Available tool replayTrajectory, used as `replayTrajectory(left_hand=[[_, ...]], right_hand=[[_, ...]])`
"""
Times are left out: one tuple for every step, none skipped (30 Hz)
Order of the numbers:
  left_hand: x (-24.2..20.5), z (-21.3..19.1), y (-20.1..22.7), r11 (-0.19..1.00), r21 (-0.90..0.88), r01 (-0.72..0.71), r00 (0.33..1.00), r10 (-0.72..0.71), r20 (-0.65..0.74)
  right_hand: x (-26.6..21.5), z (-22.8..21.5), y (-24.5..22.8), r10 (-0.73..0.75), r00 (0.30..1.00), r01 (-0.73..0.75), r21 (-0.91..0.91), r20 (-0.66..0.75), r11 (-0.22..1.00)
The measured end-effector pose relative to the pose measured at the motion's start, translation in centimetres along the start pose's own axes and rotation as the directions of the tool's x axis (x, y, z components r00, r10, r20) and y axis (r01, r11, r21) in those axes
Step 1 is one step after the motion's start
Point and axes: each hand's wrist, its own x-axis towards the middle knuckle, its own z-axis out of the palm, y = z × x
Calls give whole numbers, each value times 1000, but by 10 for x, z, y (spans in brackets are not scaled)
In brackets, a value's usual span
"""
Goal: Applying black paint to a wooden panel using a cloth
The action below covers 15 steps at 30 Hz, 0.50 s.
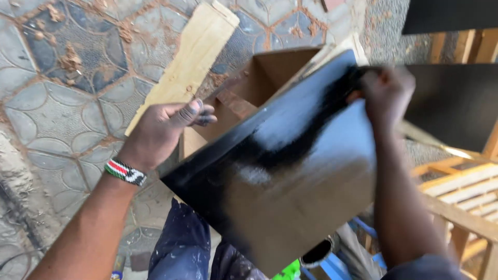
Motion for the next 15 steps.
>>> replayTrajectory(left_hand=[[0,1,0,1000,-18,-9,1000,9,-4],[3,0,2,1000,-17,-13,1000,13,-1],[4,-3,4,1000,9,-20,999,20,26],[-2,-6,5,999,38,-10,999,8,47],[3,-5,4,999,42,3,999,-5,45],[7,-4,0,1000,19,24,999,-25,42],[2,-6,-4,999,-5,44,998,-44,38],[6,-8,-5,999,4,36,999,-37,25],[9,-8,-6,999,11,33,997,-34,66],[8,-6,-7,999,12,40,992,-42,121],[9,-5,-7,999,14,43,991,-44,123],[9,-4,-8,995,89,52,990,-63,126],[7,-3,-8,985,164,60,988,-81,129],[10,-4,-6,985,167,40,989,-63,136],[7,-5,-5,978,199,63,988,-89,126]], right_hand=[[25,-20,2,93,995,-88,150,-28,985],[25,-19,1,91,995,-86,149,-33,985],[17,-13,-4,86,995,-78,146,-51,986],[-11,11,-13,89,995,-80,148,-54,986],[-53,47,-28,113,992,-101,189,-57,977],[-114,101,-56,173,984,-156,285,-34,946],[-177,154,-100,171,985,-169,273,16,947],[-221,192,-147,-139,985,155,-180,100,971],[-251,223,-193,-356,909,412,-333,219,848],[-283,227,-237,-307,903,303,60,300,951],[-276,225,-234,-305,904,301,62,298,952],[-265,221,-222,-273,921,305,-76,277,949],[-253,214,-203,-244,936,300,-212,253,930],[-224,179,-160,-320,935,349,-234,152,908],[-169,153,-109,-225,973,230,-180,47,956]])
